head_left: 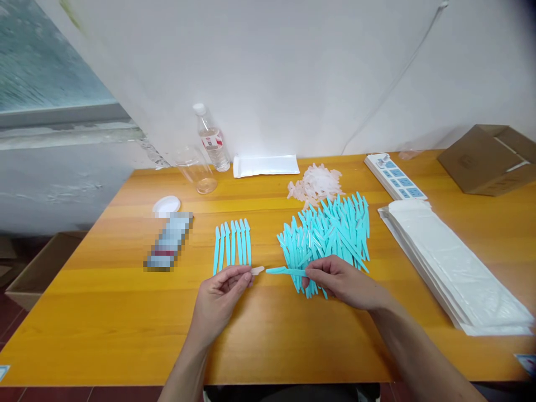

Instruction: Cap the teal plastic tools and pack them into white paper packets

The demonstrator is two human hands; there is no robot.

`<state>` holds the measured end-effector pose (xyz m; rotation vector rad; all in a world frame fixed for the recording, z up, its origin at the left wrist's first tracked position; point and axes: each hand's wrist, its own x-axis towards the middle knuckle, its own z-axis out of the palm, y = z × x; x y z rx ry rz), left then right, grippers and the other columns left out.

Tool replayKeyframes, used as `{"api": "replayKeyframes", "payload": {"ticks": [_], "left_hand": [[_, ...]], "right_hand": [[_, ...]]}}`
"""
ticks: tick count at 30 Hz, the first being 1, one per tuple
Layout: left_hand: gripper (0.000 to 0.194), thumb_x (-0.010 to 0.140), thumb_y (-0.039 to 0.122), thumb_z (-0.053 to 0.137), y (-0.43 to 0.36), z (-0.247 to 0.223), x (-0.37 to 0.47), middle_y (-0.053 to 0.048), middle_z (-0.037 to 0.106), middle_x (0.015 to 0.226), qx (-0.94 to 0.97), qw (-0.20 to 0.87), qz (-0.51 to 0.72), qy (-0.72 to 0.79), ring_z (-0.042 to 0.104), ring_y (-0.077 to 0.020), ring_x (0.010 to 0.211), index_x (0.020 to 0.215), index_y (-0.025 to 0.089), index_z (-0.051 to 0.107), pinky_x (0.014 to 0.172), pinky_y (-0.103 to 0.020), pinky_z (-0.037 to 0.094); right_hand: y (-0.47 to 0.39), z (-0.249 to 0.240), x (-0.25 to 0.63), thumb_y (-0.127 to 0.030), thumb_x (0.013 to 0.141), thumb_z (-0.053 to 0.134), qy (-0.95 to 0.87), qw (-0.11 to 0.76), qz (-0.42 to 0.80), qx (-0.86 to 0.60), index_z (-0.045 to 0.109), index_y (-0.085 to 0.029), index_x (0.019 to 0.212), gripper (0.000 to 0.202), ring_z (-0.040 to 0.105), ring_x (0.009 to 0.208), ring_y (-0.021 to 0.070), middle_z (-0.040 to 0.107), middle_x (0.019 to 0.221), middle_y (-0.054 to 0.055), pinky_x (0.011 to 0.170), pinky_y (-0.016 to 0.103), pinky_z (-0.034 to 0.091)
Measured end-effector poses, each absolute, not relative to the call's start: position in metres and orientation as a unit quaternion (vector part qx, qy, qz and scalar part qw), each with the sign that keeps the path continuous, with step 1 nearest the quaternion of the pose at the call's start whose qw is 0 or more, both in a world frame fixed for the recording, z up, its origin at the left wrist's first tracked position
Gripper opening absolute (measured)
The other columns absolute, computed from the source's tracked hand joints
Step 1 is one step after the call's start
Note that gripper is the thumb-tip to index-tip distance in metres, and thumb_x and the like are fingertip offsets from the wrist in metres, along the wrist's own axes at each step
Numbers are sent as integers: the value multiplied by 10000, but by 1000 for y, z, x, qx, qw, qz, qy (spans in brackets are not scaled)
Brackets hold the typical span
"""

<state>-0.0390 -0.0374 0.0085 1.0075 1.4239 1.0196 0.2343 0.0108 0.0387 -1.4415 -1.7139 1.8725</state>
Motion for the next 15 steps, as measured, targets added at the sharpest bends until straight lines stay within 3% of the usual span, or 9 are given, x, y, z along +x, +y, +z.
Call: {"api": "replayKeyframes", "payload": {"ticks": [10,15], "left_hand": [[184,784,348,759,-40,16,-18,-40,749,889,477,510,411,587,677,-133,782,900,207,784,712,-193,535],[316,762,365,785,-46,6,0,-50,749,882,314,595,483,561,684,-139,787,1025,193,750,764,-239,546]], "right_hand": [[9,42,227,-407,916,490,-622,97,608,-485,723,-152,815,359,336,523,84,442,609,-41,491,232,260],[1,36,217,-404,941,463,-602,115,623,-486,694,-168,842,345,259,480,84,300,546,-75,453,237,191]]}}
